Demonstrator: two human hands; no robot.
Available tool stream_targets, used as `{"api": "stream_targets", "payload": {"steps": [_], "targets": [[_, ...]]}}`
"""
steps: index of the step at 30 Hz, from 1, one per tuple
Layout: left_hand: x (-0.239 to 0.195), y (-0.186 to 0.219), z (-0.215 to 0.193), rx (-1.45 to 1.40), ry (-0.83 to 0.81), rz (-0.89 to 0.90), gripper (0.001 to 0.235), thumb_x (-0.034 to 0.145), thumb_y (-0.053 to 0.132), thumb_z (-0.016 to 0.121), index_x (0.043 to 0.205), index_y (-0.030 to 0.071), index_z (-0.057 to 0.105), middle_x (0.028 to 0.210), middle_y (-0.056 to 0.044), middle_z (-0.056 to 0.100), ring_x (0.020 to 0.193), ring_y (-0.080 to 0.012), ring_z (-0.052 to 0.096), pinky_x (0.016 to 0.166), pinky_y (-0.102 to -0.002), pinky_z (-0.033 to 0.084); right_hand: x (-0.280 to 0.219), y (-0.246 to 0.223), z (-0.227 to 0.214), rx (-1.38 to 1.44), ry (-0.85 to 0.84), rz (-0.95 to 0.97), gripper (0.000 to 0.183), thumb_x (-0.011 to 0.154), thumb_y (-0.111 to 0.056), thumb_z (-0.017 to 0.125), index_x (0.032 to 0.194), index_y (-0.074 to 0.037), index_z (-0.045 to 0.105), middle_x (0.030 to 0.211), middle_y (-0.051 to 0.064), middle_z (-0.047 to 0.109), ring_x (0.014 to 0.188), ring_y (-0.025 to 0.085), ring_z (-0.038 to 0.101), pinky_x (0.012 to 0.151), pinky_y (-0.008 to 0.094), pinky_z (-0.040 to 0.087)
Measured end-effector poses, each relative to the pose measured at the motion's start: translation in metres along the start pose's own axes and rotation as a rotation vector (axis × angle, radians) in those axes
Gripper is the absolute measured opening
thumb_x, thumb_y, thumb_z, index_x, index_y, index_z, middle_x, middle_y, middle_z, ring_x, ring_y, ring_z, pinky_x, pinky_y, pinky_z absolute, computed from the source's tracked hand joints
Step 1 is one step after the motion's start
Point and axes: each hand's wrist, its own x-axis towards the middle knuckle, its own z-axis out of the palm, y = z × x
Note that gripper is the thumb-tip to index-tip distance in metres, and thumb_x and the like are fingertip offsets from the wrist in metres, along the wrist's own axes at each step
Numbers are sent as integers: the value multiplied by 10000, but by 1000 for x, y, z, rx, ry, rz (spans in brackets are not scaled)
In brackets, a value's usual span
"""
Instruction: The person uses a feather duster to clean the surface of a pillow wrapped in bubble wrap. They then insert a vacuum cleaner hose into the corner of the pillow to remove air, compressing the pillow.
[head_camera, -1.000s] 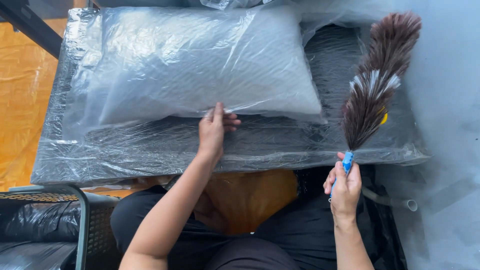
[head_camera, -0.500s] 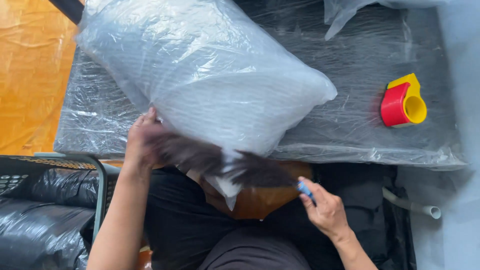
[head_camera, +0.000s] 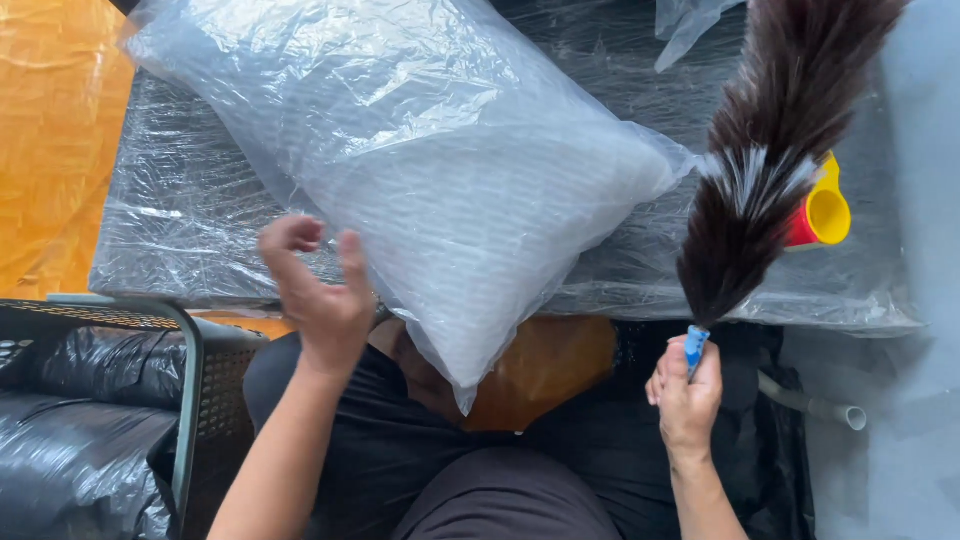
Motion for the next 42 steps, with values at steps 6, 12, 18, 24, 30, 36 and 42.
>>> {"api": "stream_targets", "payload": {"steps": [6, 12, 18, 24, 30, 36, 42], "targets": [[-22, 53, 35, 106, -445, 415, 588, 912, 301, 809, 1355, 15, 551, 1499, -202, 439, 1460, -356, 392, 1256, -547, 244, 7, -21, 54, -85, -74, -76, 190, 1005, -178, 666, 1031, -94, 497, 751, 30, 577, 565, 139, 628, 585, 251, 522], [-37, 50, 55, 91, -393, 454, 592, 901, 326, 792, 1318, -49, 601, 1477, -301, 500, 1443, -453, 431, 1217, -631, 202, 18, -24, 96, -35, -73, -156, 346, 915, -91, 783, 1003, -15, 458, 992, 209, 699, 741, 268, 770, 557, 338, 656], [-41, 46, 55, 127, -418, 451, 653, 865, 320, 829, 1351, -40, 582, 1500, -299, 476, 1464, -444, 402, 1231, -630, 187, 22, -30, 112, -18, -57, -198, 272, 971, -14, 701, 1024, -16, 435, 938, 180, 701, 705, 236, 762, 534, 304, 644], [-46, 39, 59, 153, -432, 450, 662, 875, 355, 816, 1372, -13, 580, 1525, -287, 461, 1479, -432, 388, 1238, -638, 190, 25, -26, 99, 21, -43, -231, 260, 1004, -49, 668, 1045, -40, 411, 963, 185, 673, 734, 254, 760, 542, 313, 648], [-45, 42, 60, 177, -434, 456, 663, 878, 365, 815, 1369, -18, 587, 1513, -289, 473, 1482, -426, 382, 1243, -633, 180, 25, -26, 114, 19, -47, -216, 320, 964, -26, 724, 1049, -6, 416, 951, 207, 699, 745, 272, 772, 562, 331, 656], [-47, 39, 58, 177, -441, 449, 666, 871, 354, 826, 1377, -4, 584, 1526, -282, 462, 1485, -425, 378, 1243, -633, 181, 25, -22, 110, -39, -30, -257, 258, 997, -24, 683, 1029, -25, 427, 905, 173, 697, 699, 239, 761, 550, 316, 648], [-45, 40, 60, 185, -449, 457, 662, 884, 358, 818, 1383, -7, 580, 1528, -285, 459, 1488, -429, 371, 1241, -636, 174, 26, -15, 101, -23, -13, -263, 223, 1022, -39, 646, 1033, -23, 424, 897, 165, 671, 694, 235, 748, 540, 324, 648]]}}
